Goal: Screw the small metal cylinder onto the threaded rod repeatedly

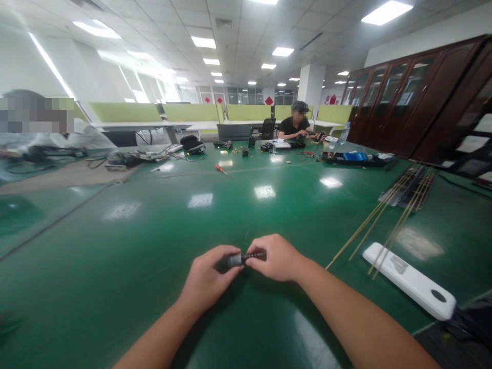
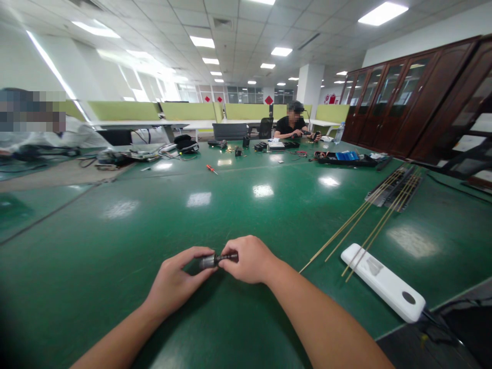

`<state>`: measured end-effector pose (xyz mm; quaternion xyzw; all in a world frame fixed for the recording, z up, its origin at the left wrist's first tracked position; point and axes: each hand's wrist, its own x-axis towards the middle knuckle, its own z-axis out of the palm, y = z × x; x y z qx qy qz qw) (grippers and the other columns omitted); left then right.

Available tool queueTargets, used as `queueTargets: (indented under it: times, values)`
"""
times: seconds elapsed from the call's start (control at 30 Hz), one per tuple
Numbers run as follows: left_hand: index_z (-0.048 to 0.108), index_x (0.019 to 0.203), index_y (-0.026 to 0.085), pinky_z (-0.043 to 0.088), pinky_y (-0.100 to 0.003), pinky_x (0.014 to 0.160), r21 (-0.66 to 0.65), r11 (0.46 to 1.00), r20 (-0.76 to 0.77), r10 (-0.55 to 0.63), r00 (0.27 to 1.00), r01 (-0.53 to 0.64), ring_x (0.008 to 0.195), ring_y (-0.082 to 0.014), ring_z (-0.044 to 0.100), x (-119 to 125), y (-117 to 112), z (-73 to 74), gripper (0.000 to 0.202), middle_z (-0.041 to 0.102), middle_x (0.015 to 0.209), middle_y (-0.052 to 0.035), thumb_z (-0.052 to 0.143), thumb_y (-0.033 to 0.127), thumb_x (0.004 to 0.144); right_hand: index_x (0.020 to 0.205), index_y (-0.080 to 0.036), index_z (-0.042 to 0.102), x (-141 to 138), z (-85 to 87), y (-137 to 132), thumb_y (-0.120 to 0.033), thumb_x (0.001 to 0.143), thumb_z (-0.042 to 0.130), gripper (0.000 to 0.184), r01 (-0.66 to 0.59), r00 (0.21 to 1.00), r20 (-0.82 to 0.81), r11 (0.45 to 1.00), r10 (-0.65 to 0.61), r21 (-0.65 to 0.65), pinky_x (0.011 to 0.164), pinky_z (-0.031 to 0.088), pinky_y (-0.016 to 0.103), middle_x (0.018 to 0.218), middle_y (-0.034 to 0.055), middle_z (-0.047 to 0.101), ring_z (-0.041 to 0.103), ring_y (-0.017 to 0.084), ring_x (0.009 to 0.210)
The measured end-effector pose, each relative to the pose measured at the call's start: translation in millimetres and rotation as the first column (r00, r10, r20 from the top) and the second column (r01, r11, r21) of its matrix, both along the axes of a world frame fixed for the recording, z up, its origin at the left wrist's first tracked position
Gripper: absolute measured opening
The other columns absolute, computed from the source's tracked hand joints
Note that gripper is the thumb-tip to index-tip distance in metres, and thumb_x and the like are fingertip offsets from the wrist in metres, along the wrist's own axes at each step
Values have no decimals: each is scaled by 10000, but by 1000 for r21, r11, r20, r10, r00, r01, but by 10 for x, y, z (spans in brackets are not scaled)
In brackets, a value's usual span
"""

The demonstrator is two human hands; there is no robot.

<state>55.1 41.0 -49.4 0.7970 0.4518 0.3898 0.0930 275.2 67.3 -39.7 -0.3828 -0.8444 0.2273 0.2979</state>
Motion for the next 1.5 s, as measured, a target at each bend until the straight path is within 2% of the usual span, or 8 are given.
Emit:
queueTargets:
  times: [0.93,1.23,1.5]
  values:
    - [704,992,230,570,-299,819,17,1000,-5,19,1000,-19,864,-195,705,-6,1,21,213,744,954,-24,718,314,796,938,-214,745,-1,57,-2,-358,861,642,193,28,998,49,998,-25,-64,663,411,250,848,24,736,643,154,762]
    - [704,997,235,567,-290,819,-1,1000,-22,31,999,-31,865,-191,706,-22,10,0,223,745,955,-14,727,317,791,942,-212,738,1,45,-2,-363,865,631,200,24,999,30,997,-22,-69,631,401,239,827,17,729,630,142,726]
    - [709,989,227,571,-295,813,2,1000,-10,29,1000,-29,859,-196,707,-10,3,32,221,746,944,-22,724,323,792,955,-218,739,10,55,2,-334,852,654,177,20,999,49,999,-17,-45,669,413,248,842,19,732,643,155,755]
